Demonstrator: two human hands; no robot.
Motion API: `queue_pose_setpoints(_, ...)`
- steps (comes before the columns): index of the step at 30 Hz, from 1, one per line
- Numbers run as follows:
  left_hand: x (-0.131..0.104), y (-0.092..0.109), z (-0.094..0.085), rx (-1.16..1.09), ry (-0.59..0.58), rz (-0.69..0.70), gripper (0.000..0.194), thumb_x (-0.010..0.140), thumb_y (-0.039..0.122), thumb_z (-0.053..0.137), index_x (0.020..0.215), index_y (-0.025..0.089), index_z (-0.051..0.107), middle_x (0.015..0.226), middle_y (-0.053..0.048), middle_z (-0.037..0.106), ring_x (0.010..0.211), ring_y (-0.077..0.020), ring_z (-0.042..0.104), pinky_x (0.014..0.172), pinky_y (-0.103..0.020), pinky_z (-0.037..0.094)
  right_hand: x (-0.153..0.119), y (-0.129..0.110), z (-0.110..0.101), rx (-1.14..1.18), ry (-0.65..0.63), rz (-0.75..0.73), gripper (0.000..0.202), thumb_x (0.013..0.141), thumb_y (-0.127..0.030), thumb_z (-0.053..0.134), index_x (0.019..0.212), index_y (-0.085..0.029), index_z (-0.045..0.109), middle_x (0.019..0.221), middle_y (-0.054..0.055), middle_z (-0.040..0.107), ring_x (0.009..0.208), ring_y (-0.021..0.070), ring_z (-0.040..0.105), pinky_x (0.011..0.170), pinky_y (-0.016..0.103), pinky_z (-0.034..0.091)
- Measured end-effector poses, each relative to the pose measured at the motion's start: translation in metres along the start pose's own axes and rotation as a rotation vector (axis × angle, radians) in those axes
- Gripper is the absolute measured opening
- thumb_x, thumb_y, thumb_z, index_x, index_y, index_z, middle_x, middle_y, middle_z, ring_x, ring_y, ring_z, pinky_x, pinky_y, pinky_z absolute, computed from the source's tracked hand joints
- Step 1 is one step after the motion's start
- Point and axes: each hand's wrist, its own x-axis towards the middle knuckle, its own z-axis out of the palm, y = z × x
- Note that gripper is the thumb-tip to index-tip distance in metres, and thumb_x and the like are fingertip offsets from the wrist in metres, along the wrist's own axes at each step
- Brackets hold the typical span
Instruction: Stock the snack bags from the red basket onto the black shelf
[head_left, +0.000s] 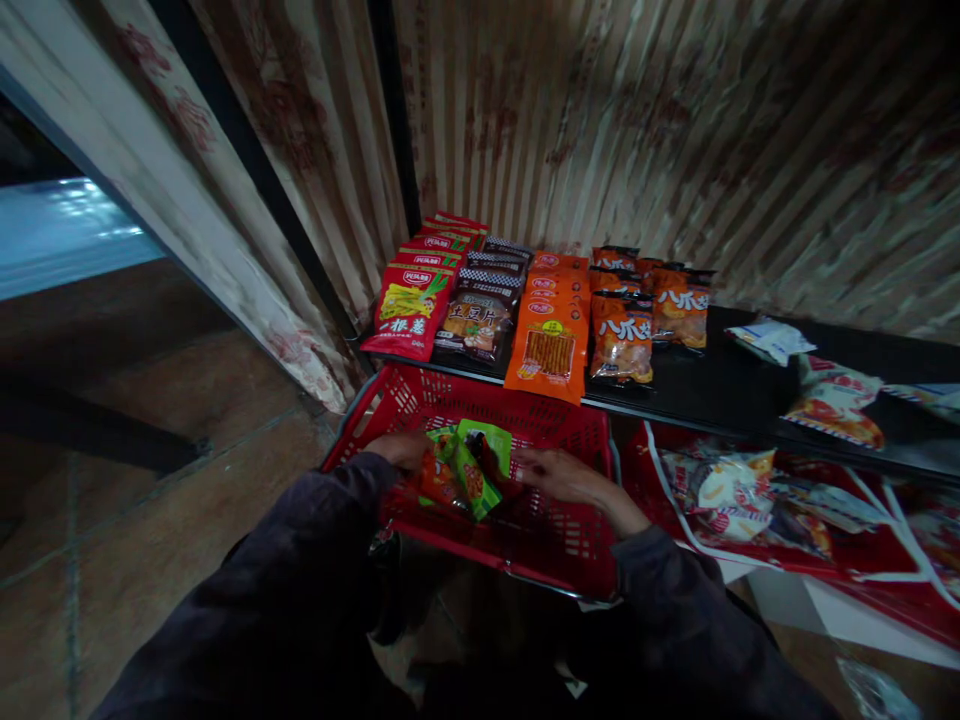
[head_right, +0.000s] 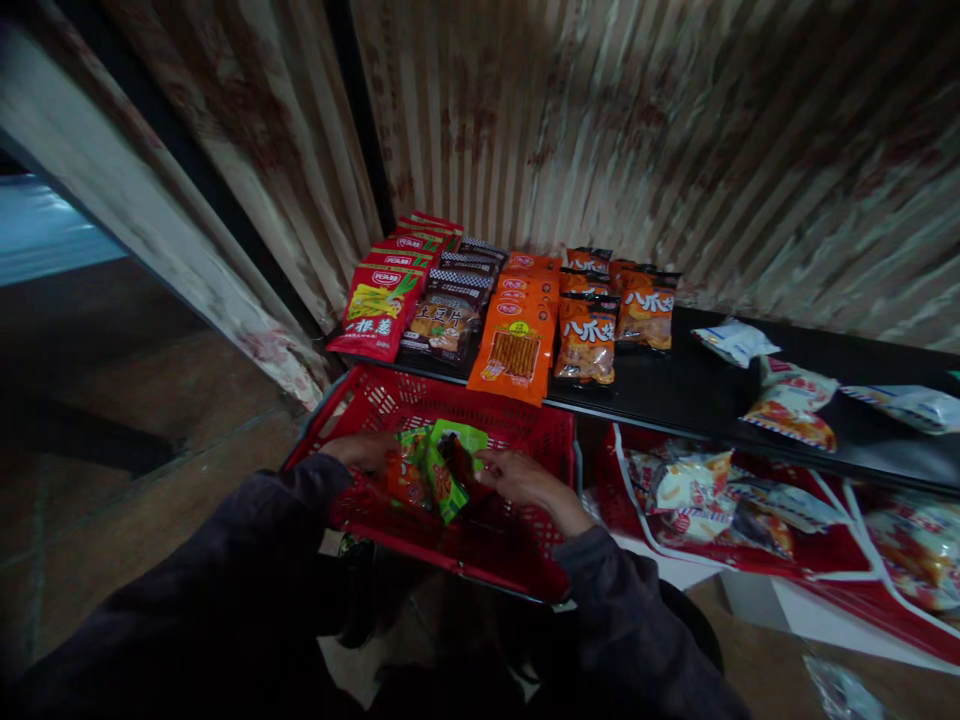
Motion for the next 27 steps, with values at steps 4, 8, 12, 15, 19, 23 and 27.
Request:
queue_pose_setpoints(4,-0.011,0.007,-0.039,-0.218,0.025,0.027,0.046,0.075,0.031,0.067,0.119,0.019,0.067,0.122,-0.009,0.069,0.11,-0.0263,0.062,0.093,-0.033,0.047,-0.002,-0.003,0.005,0.331,0.137,-0.112,0.056,0.086,-0.052,0.06,0.136,-0.025,0.056,0.137,0.01,0.061,0.125,0.0286,0.058,0.106,0.047,0.043)
queue_pose_setpoints(8,-0.014,0.024,-0.049,-0.545,0.043,0.101,0.057,0.071,0.049,0.069,0.119,0.018,0.067,0.123,-0.007,0.069,0.112,-0.0252,0.062,0.091,-0.029,0.047,-0.007,-0.001,0.01,0.75,0.169,-0.13,0.077,0.076,-0.056,0.073,0.143,-0.03,0.047,0.142,0.008,0.057,0.128,0.027,0.055,0.107,0.045,0.044)
queue_pose_setpoints(12,-0.007,0.043,-0.041,-0.913,-0.034,0.194,0.053,0.067,0.057,0.074,0.104,0.019,0.073,0.114,-0.005,0.073,0.105,-0.0258,0.064,0.082,-0.029,0.049,-0.019,-0.001,0.003,0.946,0.251,-0.142,0.065,0.074,-0.052,0.077,0.131,-0.028,0.059,0.128,0.005,0.066,0.117,0.0257,0.06,0.102,0.04,0.046)
queue_pose_setpoints(15,-0.001,0.05,-0.038,-1.081,-0.047,0.193,0.053,0.069,0.059,0.074,0.104,0.018,0.073,0.105,-0.007,0.074,0.086,-0.0216,0.066,0.068,-0.027,0.048,-0.027,-0.005,-0.006,0.987,0.328,-0.116,0.053,0.073,-0.05,0.079,0.118,-0.026,0.067,0.114,0.002,0.072,0.107,0.0241,0.065,0.095,0.036,0.05)
queue_pose_setpoints(19,0.0,0.053,-0.041,-1.257,-0.079,0.315,0.058,0.074,0.059,0.072,0.115,0.018,0.067,0.086,-0.006,0.073,0.065,-0.0148,0.063,0.062,-0.027,0.045,-0.035,-0.014,-0.017,1.133,0.475,-0.067,0.047,0.067,-0.049,0.083,0.108,-0.028,0.071,0.099,-0.001,0.075,0.096,0.0228,0.069,0.089,0.035,0.053)
queue_pose_setpoints(23,-0.01,0.062,-0.046,-1.29,0.076,0.419,0.051,0.071,0.056,0.076,0.102,0.016,0.068,0.076,-0.002,0.068,0.065,-0.0136,0.06,0.061,-0.026,0.043,-0.041,-0.019,-0.021,1.297,0.597,0.025,0.045,0.058,-0.051,0.088,0.094,-0.028,0.073,0.085,-0.002,0.076,0.088,0.0232,0.071,0.085,0.037,0.056)
queue_pose_setpoints(27,-0.027,0.083,-0.043,-1.127,0.233,0.326,0.038,0.074,0.05,0.074,0.096,0.018,0.07,0.087,-0.003,0.071,0.088,-0.0199,0.063,0.081,-0.032,0.047,-0.044,-0.022,-0.018,1.334,0.627,0.027,0.046,0.059,-0.049,0.088,0.097,-0.028,0.072,0.084,-0.001,0.076,0.09,0.0244,0.072,0.085,0.039,0.057)
